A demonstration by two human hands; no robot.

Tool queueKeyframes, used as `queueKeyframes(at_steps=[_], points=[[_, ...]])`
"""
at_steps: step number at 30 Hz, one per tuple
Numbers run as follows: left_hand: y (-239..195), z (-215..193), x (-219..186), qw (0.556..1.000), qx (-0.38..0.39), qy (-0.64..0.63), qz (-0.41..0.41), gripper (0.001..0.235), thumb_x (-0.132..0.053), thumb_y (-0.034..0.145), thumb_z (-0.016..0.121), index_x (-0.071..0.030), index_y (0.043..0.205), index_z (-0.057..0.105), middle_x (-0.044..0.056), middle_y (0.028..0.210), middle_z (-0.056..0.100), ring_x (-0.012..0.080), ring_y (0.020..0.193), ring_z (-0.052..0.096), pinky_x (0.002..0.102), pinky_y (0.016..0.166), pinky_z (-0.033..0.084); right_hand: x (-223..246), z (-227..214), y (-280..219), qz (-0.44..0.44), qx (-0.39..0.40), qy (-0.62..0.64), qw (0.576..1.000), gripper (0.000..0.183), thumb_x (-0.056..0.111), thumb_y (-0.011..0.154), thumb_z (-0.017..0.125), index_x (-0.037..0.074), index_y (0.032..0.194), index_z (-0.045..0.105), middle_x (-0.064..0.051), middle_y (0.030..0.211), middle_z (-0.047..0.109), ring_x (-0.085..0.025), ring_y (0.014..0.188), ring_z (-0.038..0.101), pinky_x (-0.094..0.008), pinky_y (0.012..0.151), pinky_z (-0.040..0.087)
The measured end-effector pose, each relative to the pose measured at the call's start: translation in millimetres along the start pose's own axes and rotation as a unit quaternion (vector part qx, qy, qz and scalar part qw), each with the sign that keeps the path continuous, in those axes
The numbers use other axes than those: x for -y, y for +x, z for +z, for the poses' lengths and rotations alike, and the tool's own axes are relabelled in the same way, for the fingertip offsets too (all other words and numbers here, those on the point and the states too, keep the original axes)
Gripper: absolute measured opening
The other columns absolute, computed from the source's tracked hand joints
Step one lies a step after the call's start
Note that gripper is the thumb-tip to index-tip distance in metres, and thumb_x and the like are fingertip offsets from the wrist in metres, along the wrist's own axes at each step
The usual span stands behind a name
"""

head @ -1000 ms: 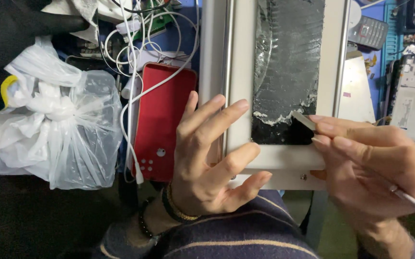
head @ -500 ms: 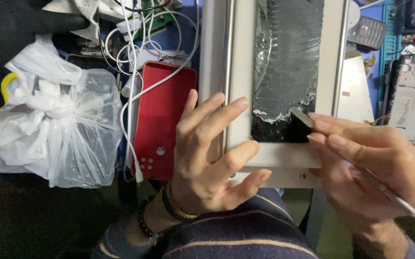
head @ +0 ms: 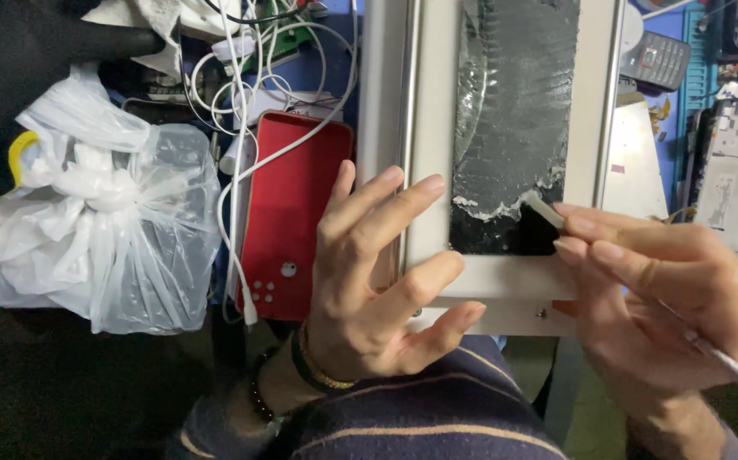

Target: Scraping adhesive and glass fragments from a damaged smartphone screen using a metal tool.

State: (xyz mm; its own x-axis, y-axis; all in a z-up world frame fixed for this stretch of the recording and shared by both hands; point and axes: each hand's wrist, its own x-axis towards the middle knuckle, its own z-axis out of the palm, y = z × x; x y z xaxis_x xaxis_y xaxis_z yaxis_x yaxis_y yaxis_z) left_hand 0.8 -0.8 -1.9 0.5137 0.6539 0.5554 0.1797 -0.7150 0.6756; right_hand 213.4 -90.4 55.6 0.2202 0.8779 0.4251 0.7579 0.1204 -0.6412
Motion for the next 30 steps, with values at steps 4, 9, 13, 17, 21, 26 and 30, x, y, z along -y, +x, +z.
queueKeyframes(at_steps=[4,9,13,17,21,26,30], points=[[0.1,-2.3,-1.2,1.000,0.008,0.004,-0.003,0.032,-0.042,0.101,0.075,-0.014,0.115,0.070,0.017,0.153,0.050,0.0374,0.147,0.043,0.058,0.129,0.024,1.3,-6.5,-16.3,0.023,-0.019,0.012,0.999,0.020,-0.009,0.105,0.074,-0.007,0.103,0.054,-0.024,0.098,0.066,-0.032,0.106,0.078,-0.034,0.086,0.066],[0.3,-1.9,-2.1,1.000,0.010,0.013,0.001,0.032,-0.042,0.101,0.076,-0.014,0.116,0.071,0.017,0.153,0.050,0.0376,0.147,0.043,0.061,0.132,0.026,5.4,-0.6,-8.7,-0.025,-0.003,-0.043,0.999,0.021,-0.011,0.108,0.072,-0.005,0.101,0.054,-0.023,0.097,0.067,-0.034,0.107,0.077,-0.038,0.086,0.066],[-2.0,2.1,0.8,1.000,-0.005,0.006,0.001,0.031,-0.041,0.101,0.075,-0.015,0.117,0.068,0.017,0.152,0.051,0.0366,0.147,0.043,0.059,0.129,0.026,-37.1,-12.5,-29.1,-0.083,-0.046,0.003,0.995,0.026,0.010,0.122,0.063,-0.008,0.107,0.052,-0.028,0.102,0.067,-0.035,0.102,0.077,-0.044,0.090,0.070],[-2.8,5.2,2.5,0.999,-0.012,0.017,0.024,0.036,-0.040,0.102,0.073,-0.014,0.123,0.062,0.018,0.152,0.049,0.0364,0.147,0.043,0.059,0.128,0.028,-62.4,-34.6,-82.7,0.037,-0.123,0.004,0.992,0.041,0.026,0.125,0.050,-0.004,0.098,0.052,-0.019,0.087,0.061,-0.025,0.080,0.061,-0.033,0.072,0.054],[-7.5,8.0,2.4,0.999,-0.021,0.029,0.020,0.045,-0.044,0.105,0.072,-0.013,0.132,0.054,0.017,0.156,0.046,0.0336,0.146,0.042,0.058,0.126,0.027,-68.3,-47.5,-128.3,0.179,-0.218,0.018,0.959,0.066,0.047,0.129,0.034,0.000,0.086,0.052,-0.008,0.068,0.052,-0.012,0.053,0.039,-0.020,0.050,0.034],[-7.4,4.8,2.6,0.999,-0.022,0.026,0.019,0.048,-0.042,0.104,0.065,-0.009,0.135,0.052,0.019,0.155,0.045,0.0362,0.147,0.044,0.054,0.126,0.032,-38.5,-18.1,-119.2,0.000,-0.014,-0.144,0.990,0.032,0.028,0.106,0.072,0.001,0.090,0.066,-0.006,0.070,0.060,-0.014,0.057,0.058,-0.025,0.051,0.044],[-15.4,0.0,3.7,0.999,-0.027,0.020,0.028,0.050,-0.041,0.110,0.060,-0.008,0.146,0.048,0.016,0.158,0.042,0.0288,0.148,0.045,0.040,0.120,0.035,-47.1,4.1,-121.5,-0.063,-0.004,-0.176,0.982,0.042,0.022,0.087,0.096,0.007,0.075,0.059,-0.004,0.062,0.055,-0.018,0.054,0.053,-0.030,0.047,0.040]])
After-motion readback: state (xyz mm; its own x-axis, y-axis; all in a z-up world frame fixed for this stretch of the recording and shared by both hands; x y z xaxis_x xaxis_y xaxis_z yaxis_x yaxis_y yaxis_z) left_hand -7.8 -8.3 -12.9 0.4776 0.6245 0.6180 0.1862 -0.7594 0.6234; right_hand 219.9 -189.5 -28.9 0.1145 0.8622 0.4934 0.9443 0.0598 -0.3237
